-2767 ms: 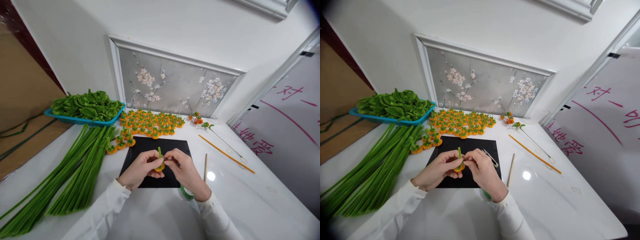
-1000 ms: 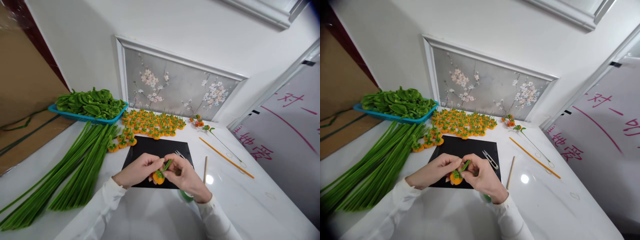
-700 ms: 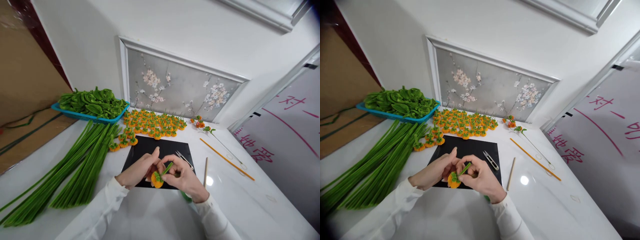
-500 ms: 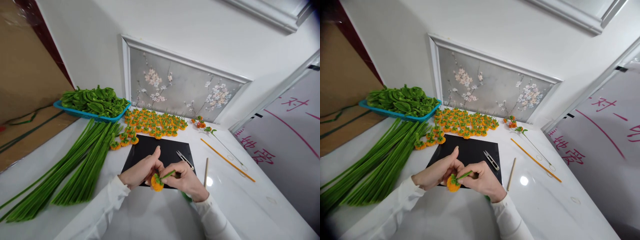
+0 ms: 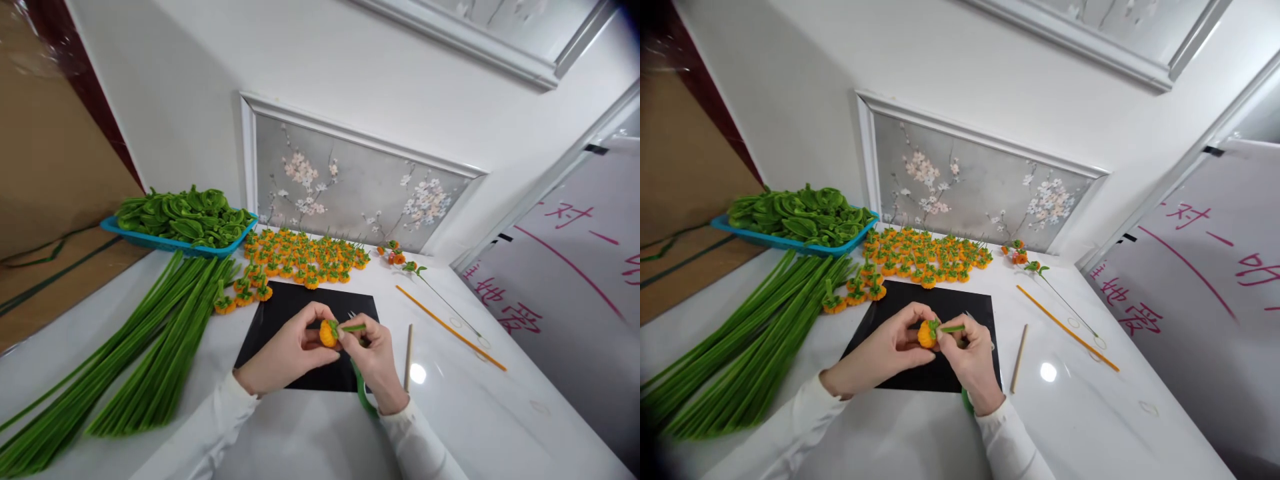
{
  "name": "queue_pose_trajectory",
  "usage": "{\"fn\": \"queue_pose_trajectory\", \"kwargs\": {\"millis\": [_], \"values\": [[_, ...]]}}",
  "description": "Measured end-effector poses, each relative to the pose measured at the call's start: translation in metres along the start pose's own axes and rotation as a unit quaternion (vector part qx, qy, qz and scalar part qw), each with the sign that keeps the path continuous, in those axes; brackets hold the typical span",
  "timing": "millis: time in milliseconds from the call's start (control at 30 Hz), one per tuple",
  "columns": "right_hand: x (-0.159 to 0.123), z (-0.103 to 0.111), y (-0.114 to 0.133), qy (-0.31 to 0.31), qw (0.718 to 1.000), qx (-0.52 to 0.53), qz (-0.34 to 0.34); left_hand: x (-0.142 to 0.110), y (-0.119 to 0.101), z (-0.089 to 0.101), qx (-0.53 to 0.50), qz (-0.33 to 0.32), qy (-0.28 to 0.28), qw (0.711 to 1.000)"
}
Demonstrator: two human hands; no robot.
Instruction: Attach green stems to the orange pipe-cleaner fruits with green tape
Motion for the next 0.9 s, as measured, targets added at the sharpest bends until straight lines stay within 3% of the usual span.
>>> {"fn": "queue_pose_trajectory", "kwargs": {"millis": [133,333,533,600,767,900], "values": [[0.0,0.002,0.001,-0.005,1.0,-0.015,0.008,0.003,0.003,0.0,-0.007,0.034,-0.015,0.999],[0.001,0.007,0.011,0.041,0.997,-0.057,0.031,0.001,0.004,0.002,-0.049,0.089,0.022,0.995],[-0.002,0.003,0.017,0.052,0.985,-0.136,0.097,0.0,0.015,-0.002,-0.103,0.165,0.058,0.979],[-0.003,0.001,0.016,0.047,0.985,-0.139,0.094,-0.001,0.013,-0.003,-0.097,0.146,0.051,0.983],[-0.002,0.0,0.011,0.03,0.987,-0.133,0.082,-0.001,-0.001,-0.002,0.046,-0.024,-0.007,0.999],[-0.001,0.0,0.009,0.036,0.98,-0.167,0.098,-0.001,-0.002,-0.002,0.151,-0.035,-0.025,0.988]]}}
Point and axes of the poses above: each hand's wrist, its own x-axis towards the middle knuckle, its own z-axis out of the back of the hand, y = z × x, the point moved 3 cm from there along x, towards the middle knuckle, and after that the axes turned 6 degrees about x, right-handed, at the moved point
